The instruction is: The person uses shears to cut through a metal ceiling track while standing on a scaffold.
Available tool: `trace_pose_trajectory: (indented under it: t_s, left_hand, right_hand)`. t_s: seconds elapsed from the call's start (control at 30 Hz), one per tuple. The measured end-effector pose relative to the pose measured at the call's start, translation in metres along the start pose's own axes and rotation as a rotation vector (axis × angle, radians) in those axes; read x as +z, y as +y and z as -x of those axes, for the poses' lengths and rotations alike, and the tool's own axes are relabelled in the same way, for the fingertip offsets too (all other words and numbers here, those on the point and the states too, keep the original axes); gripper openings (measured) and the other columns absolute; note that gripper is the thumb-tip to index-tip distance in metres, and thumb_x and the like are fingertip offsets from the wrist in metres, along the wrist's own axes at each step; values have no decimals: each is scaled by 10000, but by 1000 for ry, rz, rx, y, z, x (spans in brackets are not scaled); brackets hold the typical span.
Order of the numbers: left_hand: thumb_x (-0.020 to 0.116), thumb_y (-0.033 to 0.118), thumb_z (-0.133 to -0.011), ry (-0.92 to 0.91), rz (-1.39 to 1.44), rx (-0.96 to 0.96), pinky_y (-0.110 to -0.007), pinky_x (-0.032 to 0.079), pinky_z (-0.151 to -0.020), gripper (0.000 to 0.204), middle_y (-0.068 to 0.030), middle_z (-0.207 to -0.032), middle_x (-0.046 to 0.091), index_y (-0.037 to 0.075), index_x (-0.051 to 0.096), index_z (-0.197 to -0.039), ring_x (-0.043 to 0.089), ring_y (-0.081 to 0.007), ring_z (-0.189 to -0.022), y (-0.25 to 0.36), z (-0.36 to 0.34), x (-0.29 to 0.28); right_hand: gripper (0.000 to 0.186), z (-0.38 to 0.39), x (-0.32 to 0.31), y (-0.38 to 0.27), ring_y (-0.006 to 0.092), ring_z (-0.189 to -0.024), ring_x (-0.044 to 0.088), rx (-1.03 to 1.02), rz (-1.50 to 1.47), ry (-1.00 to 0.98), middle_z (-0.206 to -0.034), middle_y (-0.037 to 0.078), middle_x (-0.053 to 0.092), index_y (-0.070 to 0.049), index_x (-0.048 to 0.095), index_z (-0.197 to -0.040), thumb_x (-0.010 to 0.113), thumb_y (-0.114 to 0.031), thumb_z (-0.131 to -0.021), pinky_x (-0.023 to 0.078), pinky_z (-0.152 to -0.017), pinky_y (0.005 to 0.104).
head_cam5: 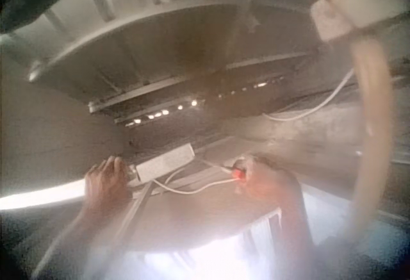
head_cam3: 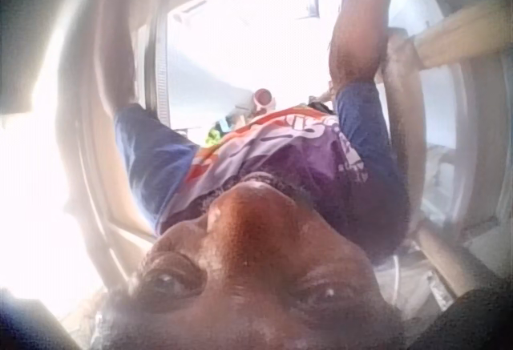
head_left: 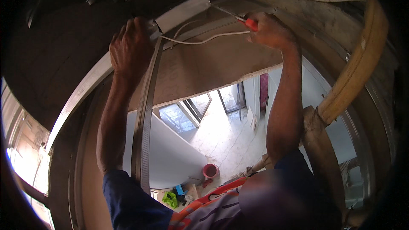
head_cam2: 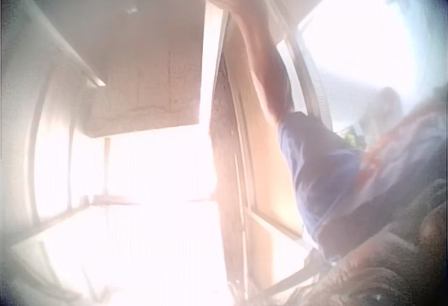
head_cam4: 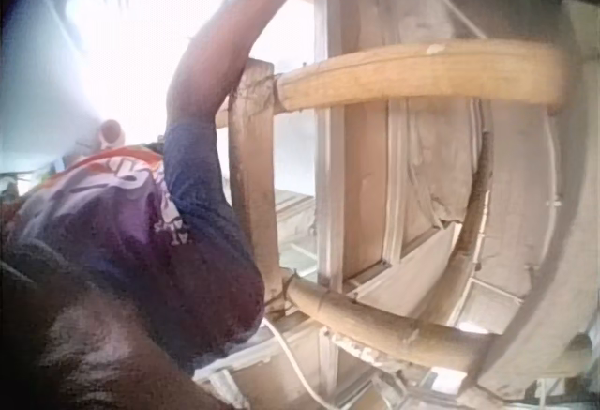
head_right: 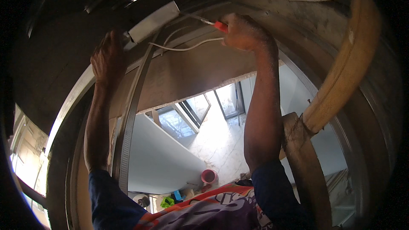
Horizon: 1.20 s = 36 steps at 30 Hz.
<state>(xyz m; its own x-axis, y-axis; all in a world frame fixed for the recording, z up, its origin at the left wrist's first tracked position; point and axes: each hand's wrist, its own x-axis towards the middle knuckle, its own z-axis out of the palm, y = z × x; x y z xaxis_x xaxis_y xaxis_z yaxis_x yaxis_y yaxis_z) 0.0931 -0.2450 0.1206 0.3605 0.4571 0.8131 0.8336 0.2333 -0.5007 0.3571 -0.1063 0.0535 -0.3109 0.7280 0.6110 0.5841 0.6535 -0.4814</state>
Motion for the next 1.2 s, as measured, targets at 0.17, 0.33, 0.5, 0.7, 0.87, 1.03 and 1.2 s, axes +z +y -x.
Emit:
trace_pose_trajectory:
  t_s: [0.17,0.33,0.5,0.7,0.87,1.03,1.2]
  left_hand:
    - [577,8,-675,-118,6,-22,-410,485,-649,187,-133,-785,568,39,477,-831,615,-291,-765,-7,23,-2]
    - [569,2,-657,-175,146,-106,-443,482,-627,205,-108,-833,605,65,508,-842,606,-327,-769,-15,35,-17]
    - [559,-1,-655,-265,120,-148,-450,472,-607,189,-114,-818,614,55,510,-828,604,-337,-746,-12,34,-36]
    - [606,15,-616,-119,144,-53,-427,488,-562,287,-128,-784,611,53,507,-883,618,-322,-670,-24,29,-57]
    - [615,31,-633,7,87,49,-429,494,-540,298,-139,-806,620,55,492,-903,633,-329,-669,-23,-9,-75]
    - [611,46,-674,0,-13,-54,-444,499,-570,277,-146,-862,627,51,475,-916,636,-344,-723,-55,-21,-42]
    - [599,59,-701,-1,20,-72,-442,499,-635,244,-137,-878,610,43,471,-907,625,-334,-799,-41,-18,-36]
  right_hand:
    - [389,-7,-12,-11,214,-749,592,-82,60,-232,-833,120,620,-13,592,-970,730,-123,-623,468,-693,312]
    - [254,-13,17,-3,141,-561,555,2,-376,-523,-664,70,583,-15,575,-858,704,-121,-667,439,-522,261]
    - [154,-18,50,5,124,-543,539,-192,-829,-817,-638,48,564,-30,546,-802,654,-119,-737,401,-476,249]
    - [161,-26,53,2,121,-547,538,-208,-802,-972,-637,43,563,-30,551,-802,651,-121,-716,409,-487,259]
    - [198,-28,107,7,113,-557,536,-54,-671,-756,-642,39,559,-30,548,-842,642,-145,-710,417,-501,258]
    - [273,-19,73,-8,143,-652,560,86,-468,-444,-724,48,571,-29,537,-904,664,-162,-702,446,-593,284]
    - [426,44,78,-37,178,-908,548,71,-670,-282,-961,66,563,-22,521,-1053,699,-239,-733,424,-832,301]
